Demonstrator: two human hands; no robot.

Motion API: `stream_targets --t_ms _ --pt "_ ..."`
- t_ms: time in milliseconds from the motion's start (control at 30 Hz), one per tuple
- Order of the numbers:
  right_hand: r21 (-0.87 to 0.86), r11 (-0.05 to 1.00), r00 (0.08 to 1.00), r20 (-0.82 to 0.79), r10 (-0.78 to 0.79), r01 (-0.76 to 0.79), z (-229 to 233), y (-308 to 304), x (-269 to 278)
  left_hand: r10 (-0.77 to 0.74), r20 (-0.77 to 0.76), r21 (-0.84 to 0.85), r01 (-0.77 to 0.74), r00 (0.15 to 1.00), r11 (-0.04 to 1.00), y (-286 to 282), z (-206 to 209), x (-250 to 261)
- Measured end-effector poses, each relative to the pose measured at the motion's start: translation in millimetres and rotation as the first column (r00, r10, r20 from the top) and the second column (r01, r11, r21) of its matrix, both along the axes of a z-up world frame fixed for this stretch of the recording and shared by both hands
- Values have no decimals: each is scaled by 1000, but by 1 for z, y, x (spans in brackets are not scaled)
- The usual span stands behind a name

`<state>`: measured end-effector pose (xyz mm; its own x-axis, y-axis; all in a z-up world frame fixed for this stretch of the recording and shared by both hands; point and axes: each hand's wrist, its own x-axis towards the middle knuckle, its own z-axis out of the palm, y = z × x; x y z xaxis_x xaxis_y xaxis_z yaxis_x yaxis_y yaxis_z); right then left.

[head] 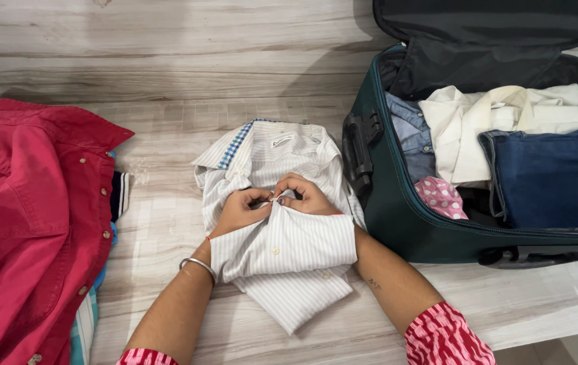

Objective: The person picks up a white shirt and a blue shirt from a surface, buttons them by hand, and folds them before placing them into an open suitcase.

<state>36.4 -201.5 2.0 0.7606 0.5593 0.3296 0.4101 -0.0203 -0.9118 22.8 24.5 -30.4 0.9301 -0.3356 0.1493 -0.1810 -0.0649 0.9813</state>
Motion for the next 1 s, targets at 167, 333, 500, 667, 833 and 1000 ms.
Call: stream_targets --t_ms 167,333,500,667,833,1000 --pt "-11 1000 1000 9 -28 28 3 1 0 45 90 55 -50 995 997 -1 9 -5" --pt "12 1000 995 -96 -27 29 8 4 -5 58 106 1 -58 993 998 -4 12 -5" --pt "35 993 980 -171 -106 114 10 5 -8 31 80 -27 -29 996 999 -2 12 -6" --pt "58 994 979 -189 -75 88 12 5 -8 22 46 -54 -20 999 998 -2 14 -7" --pt "50 998 987 -153 -41 49 20 6 -12 11 47 -141 -4 999 990 -2 13 -6" --pt "-11 1000 979 -202 -8 6 27 8 -11 11 53 -148 -3 999 989 3 2 -1"
